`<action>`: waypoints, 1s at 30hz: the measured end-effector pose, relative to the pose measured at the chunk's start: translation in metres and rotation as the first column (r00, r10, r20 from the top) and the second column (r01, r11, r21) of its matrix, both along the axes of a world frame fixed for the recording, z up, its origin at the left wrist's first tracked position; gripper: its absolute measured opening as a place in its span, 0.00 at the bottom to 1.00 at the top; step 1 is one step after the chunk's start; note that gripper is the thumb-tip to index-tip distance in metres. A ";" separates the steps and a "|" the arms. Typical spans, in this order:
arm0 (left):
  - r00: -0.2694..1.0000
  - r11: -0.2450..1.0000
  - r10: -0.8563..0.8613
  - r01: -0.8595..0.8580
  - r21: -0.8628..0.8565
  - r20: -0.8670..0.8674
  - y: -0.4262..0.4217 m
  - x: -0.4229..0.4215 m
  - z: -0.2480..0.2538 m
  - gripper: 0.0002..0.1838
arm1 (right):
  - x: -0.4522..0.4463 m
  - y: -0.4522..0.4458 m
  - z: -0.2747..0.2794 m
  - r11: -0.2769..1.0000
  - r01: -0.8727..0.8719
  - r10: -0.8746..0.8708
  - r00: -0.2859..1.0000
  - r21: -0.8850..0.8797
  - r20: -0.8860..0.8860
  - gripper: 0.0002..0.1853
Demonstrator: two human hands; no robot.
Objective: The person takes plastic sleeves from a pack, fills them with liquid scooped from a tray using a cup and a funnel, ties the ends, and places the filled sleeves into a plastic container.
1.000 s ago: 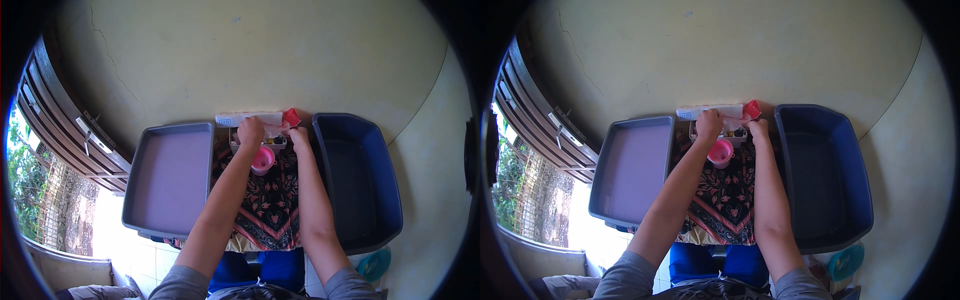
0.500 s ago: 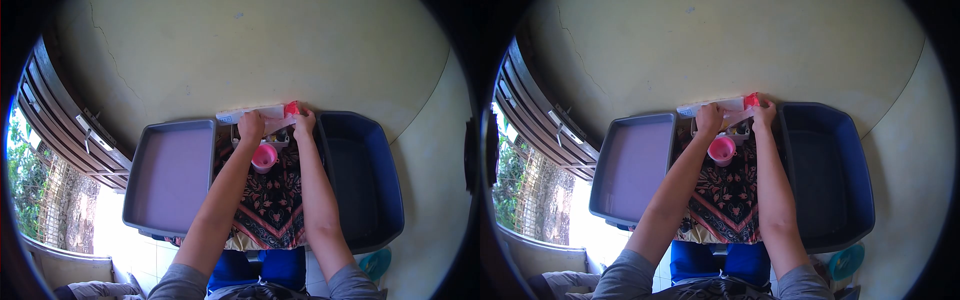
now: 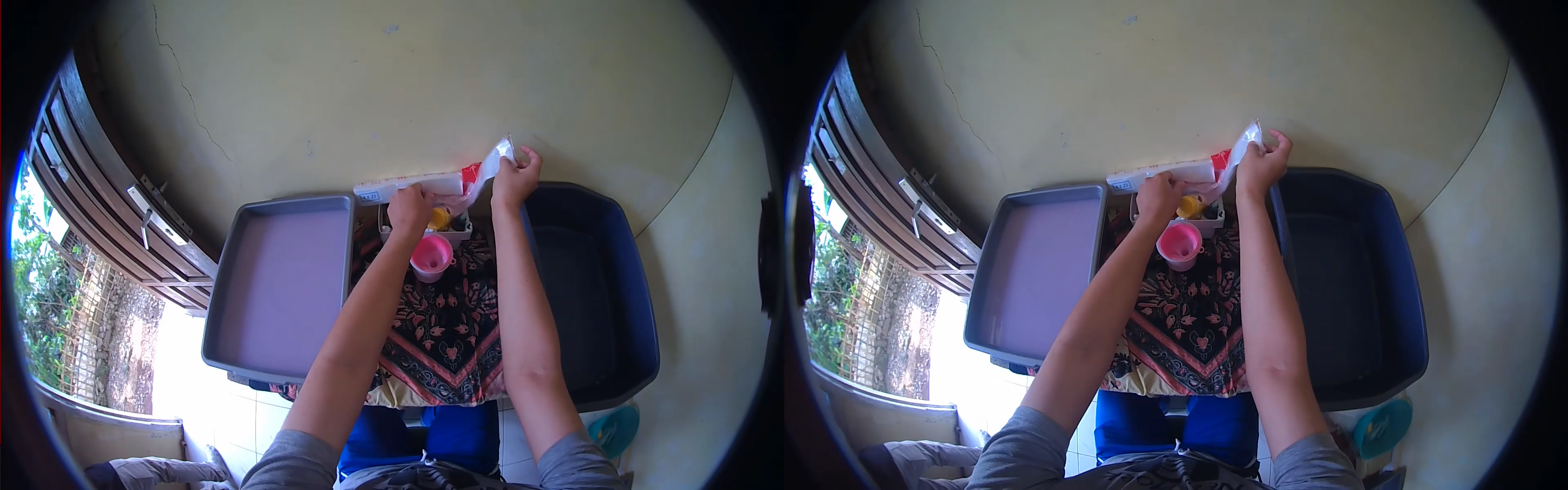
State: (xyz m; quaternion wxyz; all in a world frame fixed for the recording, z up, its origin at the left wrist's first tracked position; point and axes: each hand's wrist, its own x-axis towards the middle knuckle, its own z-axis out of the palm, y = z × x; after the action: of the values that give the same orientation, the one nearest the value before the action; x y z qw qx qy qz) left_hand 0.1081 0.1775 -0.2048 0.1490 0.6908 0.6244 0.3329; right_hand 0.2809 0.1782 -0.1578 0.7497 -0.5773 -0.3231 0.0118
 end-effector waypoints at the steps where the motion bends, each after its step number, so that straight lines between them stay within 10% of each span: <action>1: 1.000 1.000 -0.004 0.004 0.000 -0.001 0.001 0.000 -0.005 0.16 | 0.002 -0.001 0.004 0.999 0.004 -0.004 1.000 0.039 0.013 0.21; 22: 0.998 0.997 0.002 0.002 -0.073 0.056 -0.013 0.003 0.000 0.24 | -0.025 -0.063 0.042 0.915 0.051 -0.053 0.999 0.400 -0.007 0.11; 30: 0.706 0.891 -0.449 0.305 0.337 0.548 -0.062 0.024 0.051 0.29 | -0.043 -0.111 0.072 0.819 -0.209 0.284 0.957 0.534 -0.060 0.10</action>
State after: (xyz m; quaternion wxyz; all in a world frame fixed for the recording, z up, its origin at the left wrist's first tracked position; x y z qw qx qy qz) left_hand 0.1317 0.1157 -0.1535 0.3302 0.6706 0.3455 0.5674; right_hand 0.2374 0.0672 -0.0858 0.8905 -0.3031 -0.3338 0.0602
